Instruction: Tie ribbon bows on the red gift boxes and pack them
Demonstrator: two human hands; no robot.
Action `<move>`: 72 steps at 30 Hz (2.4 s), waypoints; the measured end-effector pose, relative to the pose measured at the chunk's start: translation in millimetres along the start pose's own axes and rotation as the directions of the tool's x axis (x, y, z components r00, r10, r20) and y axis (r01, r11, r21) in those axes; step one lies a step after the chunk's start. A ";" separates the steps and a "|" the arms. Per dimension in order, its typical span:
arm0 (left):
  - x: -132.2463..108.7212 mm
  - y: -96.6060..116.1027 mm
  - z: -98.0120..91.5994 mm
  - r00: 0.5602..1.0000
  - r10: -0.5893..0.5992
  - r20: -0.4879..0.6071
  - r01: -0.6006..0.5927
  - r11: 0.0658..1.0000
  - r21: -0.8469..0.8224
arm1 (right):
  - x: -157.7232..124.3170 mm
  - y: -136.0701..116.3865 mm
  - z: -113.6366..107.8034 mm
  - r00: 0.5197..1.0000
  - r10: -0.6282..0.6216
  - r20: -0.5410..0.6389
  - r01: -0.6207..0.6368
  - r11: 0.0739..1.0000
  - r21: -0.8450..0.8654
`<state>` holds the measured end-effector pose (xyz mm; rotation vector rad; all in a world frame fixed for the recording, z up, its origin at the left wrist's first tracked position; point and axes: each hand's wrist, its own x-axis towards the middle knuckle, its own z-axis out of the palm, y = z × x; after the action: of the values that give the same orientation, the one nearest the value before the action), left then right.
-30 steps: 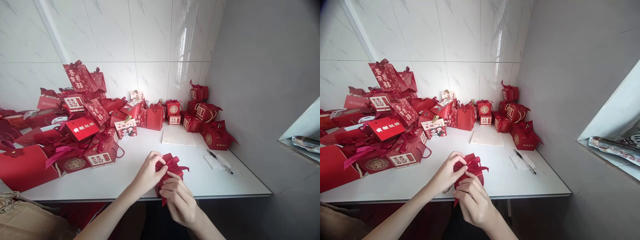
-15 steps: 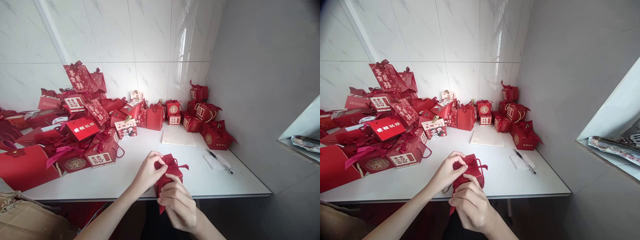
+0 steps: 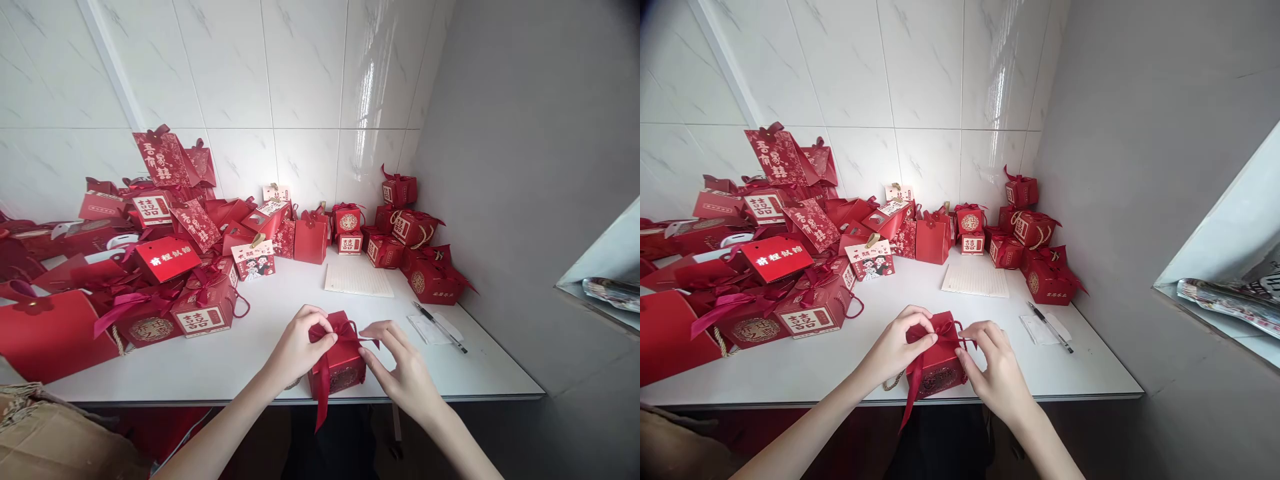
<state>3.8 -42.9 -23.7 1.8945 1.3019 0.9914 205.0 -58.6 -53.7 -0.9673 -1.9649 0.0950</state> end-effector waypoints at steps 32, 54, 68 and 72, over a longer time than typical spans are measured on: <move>-12.0 -21.3 -19.7 0.990 -0.011 -0.141 0.021 0.997 0.070 | 75.3 -17.2 16.0 0.750 0.558 0.355 -0.488 0.829 -0.273; -28.4 -18.4 13.4 0.929 -0.282 -0.240 0.192 0.921 -0.339 | 20.1 -3.5 31.5 0.797 0.505 0.331 -0.594 0.561 0.577; -30.6 -26.4 20.8 0.924 -0.256 -0.283 0.146 0.922 -0.358 | 10.6 10.6 45.6 0.774 0.561 0.294 -0.591 0.471 0.655; -28.5 -25.8 14.2 0.931 -0.265 -0.250 0.171 0.924 -0.342 | 17.1 -1.6 21.9 0.820 0.557 0.128 -0.517 0.627 0.582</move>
<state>-2.9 -62.8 -58.9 1.3633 1.3886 1.3069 182.8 -42.0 -53.8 -1.0652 -1.3614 0.9641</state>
